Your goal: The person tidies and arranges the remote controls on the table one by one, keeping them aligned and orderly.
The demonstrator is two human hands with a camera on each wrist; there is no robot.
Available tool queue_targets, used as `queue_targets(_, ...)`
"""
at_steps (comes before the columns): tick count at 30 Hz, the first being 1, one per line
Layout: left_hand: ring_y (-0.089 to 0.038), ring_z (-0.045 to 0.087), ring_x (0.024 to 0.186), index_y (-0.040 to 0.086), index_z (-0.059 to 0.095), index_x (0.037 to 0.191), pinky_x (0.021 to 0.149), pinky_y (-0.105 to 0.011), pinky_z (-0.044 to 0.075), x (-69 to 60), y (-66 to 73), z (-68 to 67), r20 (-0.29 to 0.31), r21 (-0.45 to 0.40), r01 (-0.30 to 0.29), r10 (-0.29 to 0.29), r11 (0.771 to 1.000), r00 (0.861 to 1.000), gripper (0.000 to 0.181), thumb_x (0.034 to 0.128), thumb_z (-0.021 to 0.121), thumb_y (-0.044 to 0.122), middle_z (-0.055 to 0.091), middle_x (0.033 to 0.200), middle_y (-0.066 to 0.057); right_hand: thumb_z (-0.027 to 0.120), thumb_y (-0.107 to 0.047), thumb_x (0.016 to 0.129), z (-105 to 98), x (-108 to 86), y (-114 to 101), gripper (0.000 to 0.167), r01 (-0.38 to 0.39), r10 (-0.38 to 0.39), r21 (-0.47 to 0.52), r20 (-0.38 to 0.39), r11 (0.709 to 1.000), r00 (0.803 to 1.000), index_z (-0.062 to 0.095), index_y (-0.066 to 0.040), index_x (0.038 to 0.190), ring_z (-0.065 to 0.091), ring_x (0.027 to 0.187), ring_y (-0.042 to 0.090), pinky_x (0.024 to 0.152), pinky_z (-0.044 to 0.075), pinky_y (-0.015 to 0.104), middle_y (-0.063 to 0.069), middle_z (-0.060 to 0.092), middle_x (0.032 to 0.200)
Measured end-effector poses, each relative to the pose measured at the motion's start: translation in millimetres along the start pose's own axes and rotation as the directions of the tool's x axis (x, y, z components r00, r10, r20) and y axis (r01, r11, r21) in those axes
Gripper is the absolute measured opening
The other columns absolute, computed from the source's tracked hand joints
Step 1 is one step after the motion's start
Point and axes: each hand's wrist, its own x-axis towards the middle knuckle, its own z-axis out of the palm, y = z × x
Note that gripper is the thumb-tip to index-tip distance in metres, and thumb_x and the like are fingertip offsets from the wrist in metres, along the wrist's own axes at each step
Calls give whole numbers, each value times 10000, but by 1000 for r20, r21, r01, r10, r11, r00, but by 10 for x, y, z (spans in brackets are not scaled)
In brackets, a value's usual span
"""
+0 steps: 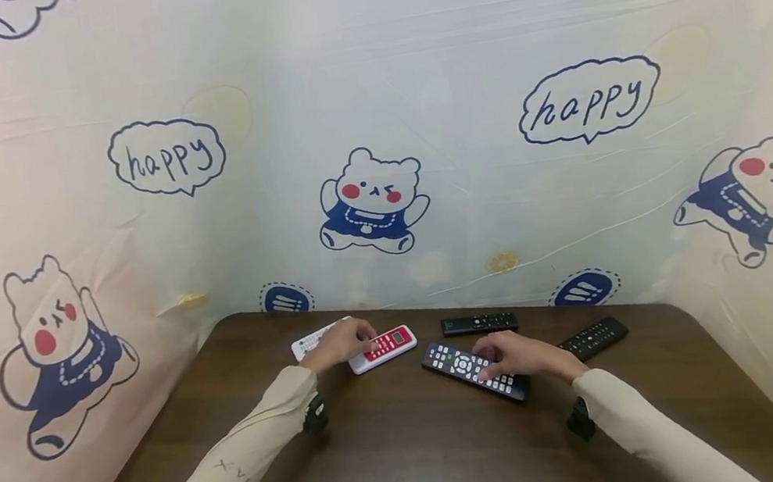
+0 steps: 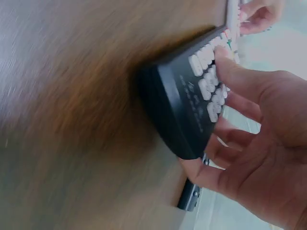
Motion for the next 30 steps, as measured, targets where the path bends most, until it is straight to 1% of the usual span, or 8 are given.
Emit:
queue_targets(2,-216,679,974,94,769,1134,905,-430,562,-2,4,-2,3,2,0,0,1000,1000,196,975,755,207,739,1044,-57,748,-392,972,12,52,175,529,53,-53,-5,22,999,998,659,1,1314,662,970,184,814,589,403,88,714,1123)
queue_targets(5,-219,683,989,94,767,1146,918,-433,564,-4,7,-11,10,2,-3,3,1000,1000,204,982,747,213,739,1061,-60,749,-406,968,7,71,200,512,46,-47,19,42,999,998,673,-11,1285,656,933,156,779,585,368,65,714,1077)
queue_targets(10,-214,686,988,97,763,1153,895,-418,561,-12,12,-27,10,23,-1,0,1000,1000,206,977,750,203,740,1064,-55,775,-227,957,19,27,-94,369,-164,155,187,59,969,986,668,15,1213,627,844,171,707,587,374,84,685,976)
queue_targets(13,-221,686,1001,107,763,1151,901,-428,556,-19,27,-31,9,36,8,-8,999,1000,204,975,751,209,742,1073,-54,752,-178,969,56,-11,-205,341,-288,287,290,49,913,957,649,27,1221,633,895,208,744,607,426,108,653,992)
queue_targets(17,-239,686,1025,110,761,1162,926,-452,548,-30,60,-48,7,41,27,-28,999,1000,213,980,748,220,744,1096,-61,744,-192,971,100,-53,-276,382,-376,399,414,33,829,916,635,40,1254,635,1002,264,847,611,499,143,640,1086)
queue_targets(20,-235,685,1010,104,762,1160,919,-454,548,-35,75,-64,3,52,35,-35,998,999,211,979,748,212,745,1088,-61,742,-185,971,140,-73,-319,422,-396,451,518,21,759,892,614,54,1296,640,1027,278,870,609,497,161,646,1132)
queue_targets(27,-222,678,969,95,766,1142,895,-436,555,-45,103,-55,-2,57,44,-44,997,999,196,974,752,197,743,1065,-62,733,-71,963,313,-106,-451,579,-364,553,759,6,540,833,452,111,1436,698,988,275,804,635,415,229,670,1170)
queue_targets(30,-224,683,970,92,764,1150,890,-435,562,-43,113,-44,1,53,45,-45,998,999,201,975,751,188,744,1071,-67,732,-7,945,385,-111,-517,607,-335,559,804,4,491,829,402,128,1437,716,982,288,829,645,444,274,658,1186)
